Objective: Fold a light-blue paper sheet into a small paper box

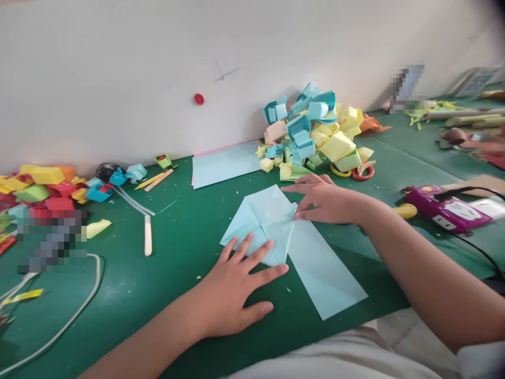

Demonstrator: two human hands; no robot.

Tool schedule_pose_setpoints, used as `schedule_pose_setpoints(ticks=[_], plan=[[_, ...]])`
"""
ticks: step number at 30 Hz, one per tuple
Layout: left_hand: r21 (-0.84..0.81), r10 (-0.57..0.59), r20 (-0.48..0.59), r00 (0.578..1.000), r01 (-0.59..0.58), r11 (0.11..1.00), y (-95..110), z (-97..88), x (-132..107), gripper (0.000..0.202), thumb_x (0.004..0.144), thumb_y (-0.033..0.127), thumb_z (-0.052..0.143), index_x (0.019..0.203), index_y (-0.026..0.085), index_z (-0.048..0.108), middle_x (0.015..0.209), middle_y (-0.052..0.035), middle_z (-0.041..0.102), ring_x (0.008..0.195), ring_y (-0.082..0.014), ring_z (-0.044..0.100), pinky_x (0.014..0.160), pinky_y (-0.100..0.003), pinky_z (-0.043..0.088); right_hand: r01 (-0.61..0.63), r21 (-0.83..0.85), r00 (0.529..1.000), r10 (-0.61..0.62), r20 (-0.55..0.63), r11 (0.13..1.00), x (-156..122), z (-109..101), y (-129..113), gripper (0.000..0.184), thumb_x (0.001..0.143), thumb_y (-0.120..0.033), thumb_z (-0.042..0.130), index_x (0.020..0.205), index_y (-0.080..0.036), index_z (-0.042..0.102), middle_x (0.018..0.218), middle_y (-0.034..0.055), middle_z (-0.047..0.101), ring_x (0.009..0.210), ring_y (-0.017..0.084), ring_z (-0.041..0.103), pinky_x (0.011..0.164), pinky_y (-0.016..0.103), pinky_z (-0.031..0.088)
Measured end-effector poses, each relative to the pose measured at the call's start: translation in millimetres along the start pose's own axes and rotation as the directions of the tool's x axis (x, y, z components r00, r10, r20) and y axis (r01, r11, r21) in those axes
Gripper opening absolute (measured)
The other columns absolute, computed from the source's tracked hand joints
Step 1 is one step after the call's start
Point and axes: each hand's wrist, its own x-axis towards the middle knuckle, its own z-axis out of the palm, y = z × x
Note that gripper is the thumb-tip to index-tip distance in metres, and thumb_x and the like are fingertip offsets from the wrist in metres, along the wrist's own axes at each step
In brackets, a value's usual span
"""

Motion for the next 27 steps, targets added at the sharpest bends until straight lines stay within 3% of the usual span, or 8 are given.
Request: schedule_pose_setpoints(ticks=[4, 7, 9, 15, 18, 22, 27], plan=[[-0.002, -0.008, 0.01, 1.0, 0.008, 1.0, 1, -1.3, 1, 0.066, 0.098, 0.051, 0.054, 0.156, 0.052, 0.023, 0.17, 0.0052, 0.002, 0.153, -0.0451, 0.0, 0.117, -0.075, 0.008, 0.152, 0.065, 0.988, -0.152, 0.001, 0.986, -4, -1, -17, 0.028, 0.09, -0.051, 0.059, 0.09, -0.037, 0.083, 0.161, -0.011, 0.038, 0.147, 0.038, 0.024, 0.117, 0.062, 0.024], [0.0, -0.006, 0.01, 1.0, 0.006, 1.0, 0, -0.6, 1, 0.067, 0.098, 0.051, 0.054, 0.157, 0.052, 0.022, 0.17, 0.0048, 0.003, 0.153, -0.0442, -0.001, 0.118, -0.074, 0.008, 0.278, 0.15, 0.945, -0.298, 0.134, 0.949, -6, 2, -34, 0.025, 0.091, -0.05, 0.06, 0.096, -0.041, 0.082, 0.164, -0.0166, 0.028, 0.15, 0.037, 0.019, 0.117, 0.061, 0.028], [0.001, -0.006, 0.008, 1.0, 0.006, 1.0, 0, 0.5, 1, 0.068, 0.098, 0.051, 0.054, 0.157, 0.052, 0.021, 0.17, 0.0048, 0.003, 0.153, -0.0436, -0.002, 0.118, -0.074, 0.008, 0.291, 0.176, 0.924, -0.323, 0.203, 0.941, -6, 3, -40, 0.023, 0.09, -0.049, 0.061, 0.096, -0.042, 0.082, 0.165, -0.0178, 0.026, 0.151, 0.039, 0.016, 0.118, 0.064, 0.024], [-0.007, -0.006, 0.006, 1.0, 0.006, 1.0, 1, 0.0, 1, 0.067, 0.098, 0.05, 0.054, 0.157, 0.051, 0.022, 0.17, 0.0045, 0.004, 0.153, -0.0439, -0.001, 0.117, -0.074, 0.008, 0.134, 0.163, 0.962, -0.167, 0.214, 0.977, -6, 1, -33, 0.024, 0.086, -0.058, 0.063, 0.09, -0.044, 0.082, 0.163, -0.0199, 0.027, 0.152, 0.045, 0.011, 0.117, 0.068, 0.023], [-0.009, -0.016, 0.013, 1.0, 0.016, 1.0, 1, -1.8, 2, 0.066, 0.098, 0.049, 0.055, 0.156, 0.051, 0.024, 0.17, 0.0046, 0.004, 0.153, -0.0443, -0.001, 0.118, -0.074, 0.008, 0.069, 0.104, 0.984, -0.085, 0.156, 0.992, -5, -2, -20, 0.023, 0.087, -0.056, 0.062, 0.087, -0.044, 0.082, 0.164, -0.0219, 0.024, 0.152, 0.044, 0.011, 0.118, 0.069, 0.017], [-0.009, -0.016, 0.012, 1.0, 0.017, 1.0, 1, -1.6, 1, 0.065, 0.098, 0.05, 0.054, 0.156, 0.052, 0.024, 0.17, 0.0058, 0.003, 0.154, -0.0436, -0.001, 0.118, -0.074, 0.008, -0.03, 0.004, 0.997, 0.03, 0.074, 1.0, -3, -7, 0, 0.026, 0.087, -0.051, 0.061, 0.085, -0.038, 0.083, 0.165, -0.0164, 0.025, 0.152, 0.043, 0.01, 0.118, 0.069, 0.01], [-0.001, -0.016, 0.016, 1.0, 0.016, 1.0, 1, -1.7, 1, 0.066, 0.098, 0.05, 0.054, 0.156, 0.053, 0.022, 0.17, 0.0053, 0.002, 0.154, -0.0433, -0.001, 0.118, -0.073, 0.007, 0.066, 0.037, 0.997, -0.067, 0.041, 0.997, -5, -10, -4, 0.028, 0.089, -0.051, 0.059, 0.088, -0.036, 0.083, 0.163, -0.0138, 0.031, 0.151, 0.04, 0.014, 0.12, 0.065, 0.014]])
